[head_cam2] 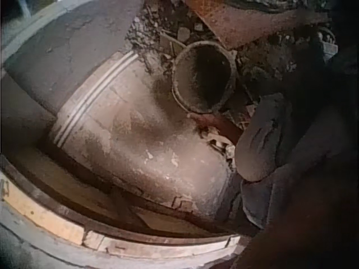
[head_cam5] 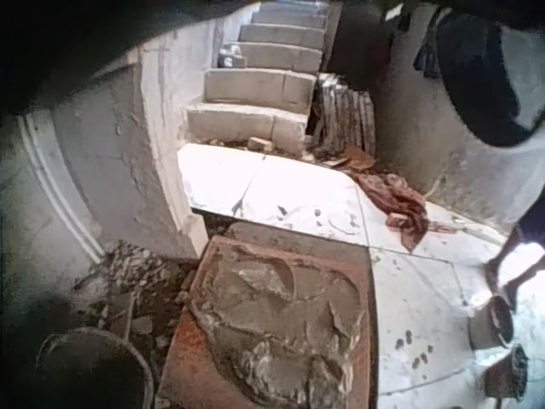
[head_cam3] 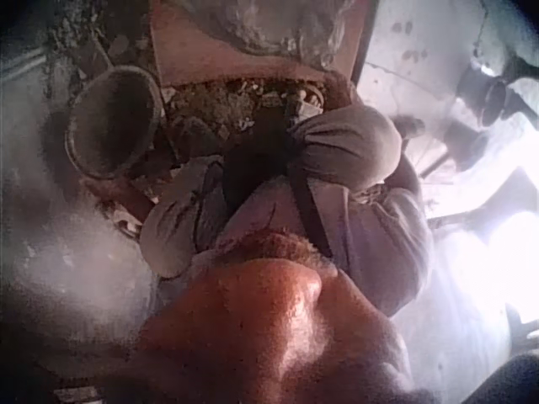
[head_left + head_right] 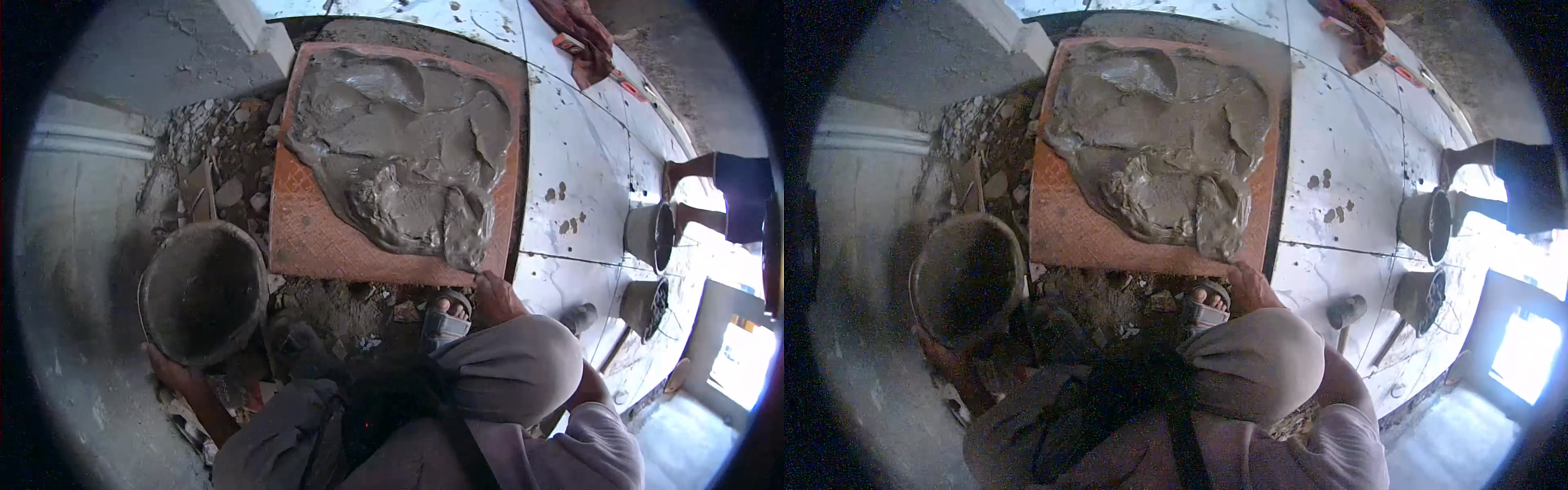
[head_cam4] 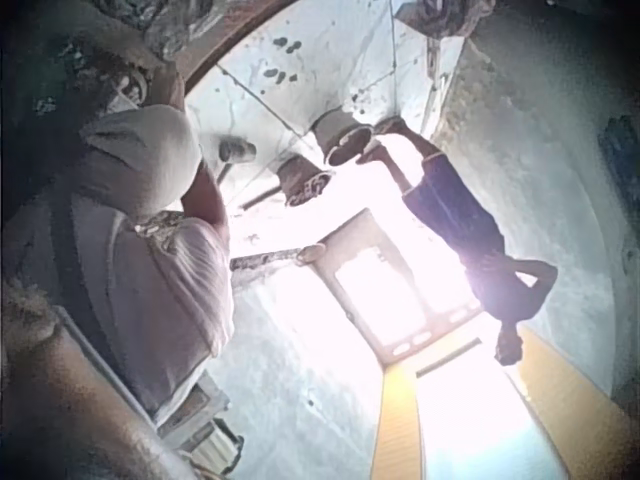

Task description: The person places a tile on the floor, then uses a trowel to scoop mortar from a bucket and spread it across the underside of the tile.

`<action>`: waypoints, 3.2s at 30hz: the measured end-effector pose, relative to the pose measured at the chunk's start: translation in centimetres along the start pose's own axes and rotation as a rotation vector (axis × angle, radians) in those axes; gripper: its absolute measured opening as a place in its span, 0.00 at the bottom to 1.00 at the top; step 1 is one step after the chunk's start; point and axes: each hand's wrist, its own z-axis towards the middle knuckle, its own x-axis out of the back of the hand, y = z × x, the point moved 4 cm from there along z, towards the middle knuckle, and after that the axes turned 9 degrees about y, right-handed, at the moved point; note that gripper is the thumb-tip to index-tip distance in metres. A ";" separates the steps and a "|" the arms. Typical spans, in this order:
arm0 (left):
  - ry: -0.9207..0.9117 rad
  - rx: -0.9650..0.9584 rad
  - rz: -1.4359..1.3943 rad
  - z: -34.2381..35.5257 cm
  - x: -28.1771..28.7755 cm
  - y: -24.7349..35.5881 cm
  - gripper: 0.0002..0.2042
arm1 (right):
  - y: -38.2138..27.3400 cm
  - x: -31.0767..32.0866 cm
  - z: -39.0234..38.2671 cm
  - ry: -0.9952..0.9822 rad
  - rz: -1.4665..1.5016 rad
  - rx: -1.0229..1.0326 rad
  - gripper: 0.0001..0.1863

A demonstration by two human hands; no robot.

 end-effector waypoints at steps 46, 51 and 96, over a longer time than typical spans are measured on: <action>0.081 0.155 -0.086 -2.8 4.8 -2.0 0.26 | -1.4 -2.9 26.4 -0.362 -0.361 0.204 0.16; 0.089 0.257 -0.484 -4.7 4.5 -0.6 0.24 | -0.8 -3.4 23.9 -0.496 -0.104 0.106 0.16; -0.049 0.103 -0.385 -4.5 3.9 2.1 0.26 | 0.7 2.1 15.9 -0.843 0.008 -0.159 0.21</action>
